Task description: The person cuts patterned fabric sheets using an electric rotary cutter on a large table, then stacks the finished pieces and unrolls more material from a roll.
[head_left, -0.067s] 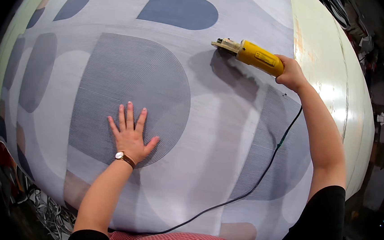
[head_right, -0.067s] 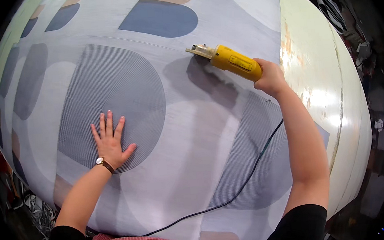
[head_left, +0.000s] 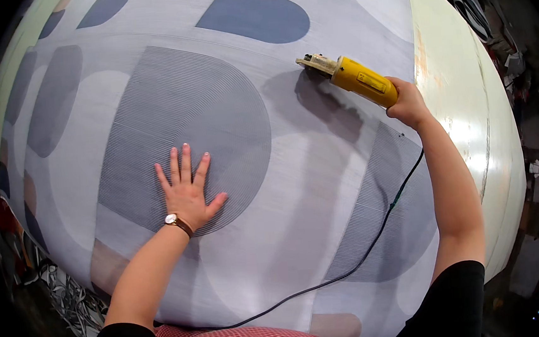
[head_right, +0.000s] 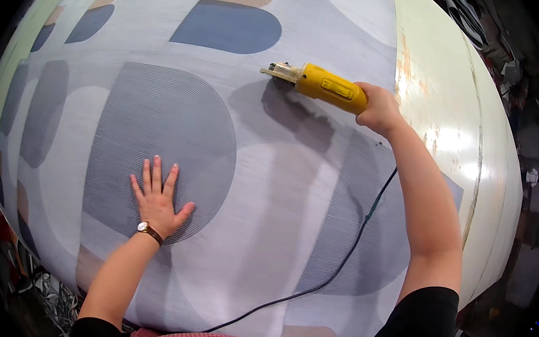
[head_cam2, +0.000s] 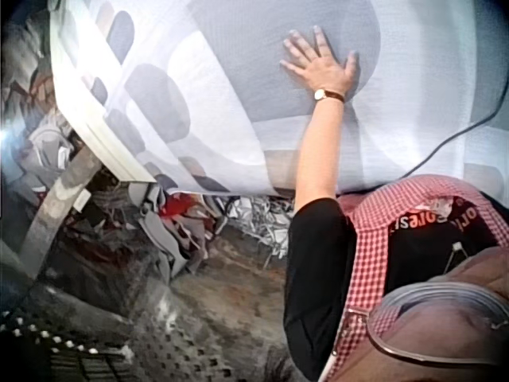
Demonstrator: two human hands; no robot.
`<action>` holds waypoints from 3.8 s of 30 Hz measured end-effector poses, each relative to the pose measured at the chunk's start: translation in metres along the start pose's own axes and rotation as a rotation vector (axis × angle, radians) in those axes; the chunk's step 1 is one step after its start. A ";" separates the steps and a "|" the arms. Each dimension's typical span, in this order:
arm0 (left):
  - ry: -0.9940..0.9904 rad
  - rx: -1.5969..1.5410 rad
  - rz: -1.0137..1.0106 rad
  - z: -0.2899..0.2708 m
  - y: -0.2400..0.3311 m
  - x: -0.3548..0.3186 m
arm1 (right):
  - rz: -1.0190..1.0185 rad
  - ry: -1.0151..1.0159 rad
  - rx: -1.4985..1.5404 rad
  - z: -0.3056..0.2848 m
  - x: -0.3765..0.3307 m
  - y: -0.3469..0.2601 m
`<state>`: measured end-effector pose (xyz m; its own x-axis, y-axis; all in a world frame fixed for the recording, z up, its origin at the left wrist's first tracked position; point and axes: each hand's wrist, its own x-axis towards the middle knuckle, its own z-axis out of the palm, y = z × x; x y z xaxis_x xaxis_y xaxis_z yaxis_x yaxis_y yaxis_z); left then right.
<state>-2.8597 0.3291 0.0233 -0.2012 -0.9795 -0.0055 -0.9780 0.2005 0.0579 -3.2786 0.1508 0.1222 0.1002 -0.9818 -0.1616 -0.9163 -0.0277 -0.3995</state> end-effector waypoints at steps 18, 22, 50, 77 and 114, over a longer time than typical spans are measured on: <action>-0.102 -0.202 -0.017 -0.003 0.123 -0.016 | -0.125 0.012 0.015 0.020 0.026 -0.015; -0.120 -0.246 -0.009 0.002 0.148 -0.021 | -0.106 0.019 -0.011 0.026 0.030 -0.020; 0.393 0.171 -0.059 -0.003 -0.109 0.041 | -0.197 0.057 0.011 0.065 0.066 -0.059; 0.075 -0.304 0.084 0.035 0.100 0.031 | -0.302 -0.006 0.024 0.087 0.115 -0.092; -0.037 -0.461 0.165 0.059 0.097 0.069 | -0.400 0.028 -0.061 0.110 0.163 -0.161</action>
<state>-2.9722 0.2820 -0.0307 -0.3610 -0.9325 0.0061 -0.8081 0.3161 0.4971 -3.0715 0.0160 0.0609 0.4434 -0.8961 0.0210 -0.8288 -0.4188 -0.3712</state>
